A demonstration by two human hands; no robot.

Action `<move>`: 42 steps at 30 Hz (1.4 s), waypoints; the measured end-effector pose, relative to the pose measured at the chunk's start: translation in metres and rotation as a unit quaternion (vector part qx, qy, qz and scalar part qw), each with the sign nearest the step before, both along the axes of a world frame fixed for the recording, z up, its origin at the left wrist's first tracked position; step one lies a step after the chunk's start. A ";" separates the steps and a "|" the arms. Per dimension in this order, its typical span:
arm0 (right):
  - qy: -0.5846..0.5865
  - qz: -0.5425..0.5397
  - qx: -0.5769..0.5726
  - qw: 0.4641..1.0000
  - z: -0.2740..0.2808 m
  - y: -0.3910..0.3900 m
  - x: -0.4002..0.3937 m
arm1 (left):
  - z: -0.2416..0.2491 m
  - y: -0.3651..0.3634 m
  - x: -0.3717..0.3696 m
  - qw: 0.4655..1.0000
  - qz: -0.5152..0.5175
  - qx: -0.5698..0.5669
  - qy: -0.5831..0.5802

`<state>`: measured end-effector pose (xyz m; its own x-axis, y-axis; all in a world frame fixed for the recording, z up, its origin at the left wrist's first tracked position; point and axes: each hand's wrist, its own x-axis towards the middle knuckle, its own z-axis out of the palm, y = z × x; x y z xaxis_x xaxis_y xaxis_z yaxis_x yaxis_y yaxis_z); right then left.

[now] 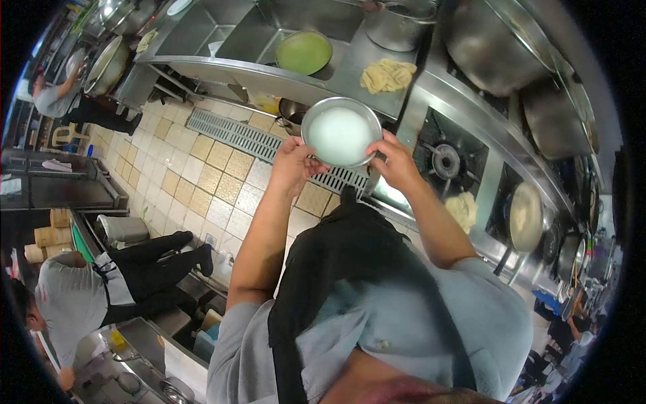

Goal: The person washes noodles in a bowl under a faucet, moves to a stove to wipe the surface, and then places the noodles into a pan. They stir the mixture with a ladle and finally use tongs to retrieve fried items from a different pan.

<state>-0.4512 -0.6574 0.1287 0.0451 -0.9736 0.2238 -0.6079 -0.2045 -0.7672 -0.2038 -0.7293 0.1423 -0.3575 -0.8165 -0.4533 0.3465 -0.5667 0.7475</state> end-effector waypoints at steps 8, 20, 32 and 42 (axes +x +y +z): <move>-0.082 -0.001 0.093 0.992 -0.012 -0.186 0.026 | -0.003 -0.084 0.078 0.990 0.136 -0.024 0.021; -0.585 0.008 0.287 0.759 -0.014 -0.391 0.026 | -0.107 -0.073 0.288 0.905 0.400 0.138 -0.036; -0.332 -0.242 0.342 0.845 -0.108 -0.433 0.085 | -0.080 -0.308 0.318 0.975 0.201 0.051 -0.078; 0.012 -0.363 0.205 0.909 -0.061 -0.403 0.003 | -0.059 -0.454 0.190 0.997 -0.011 -0.044 -0.060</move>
<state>-0.4483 -1.0607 0.0675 -0.6431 -0.7494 -0.1574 -0.4856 0.5581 -0.6729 -0.0137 -1.1829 0.0833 -0.3232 -0.8477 -0.4207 0.2393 -0.5033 0.8303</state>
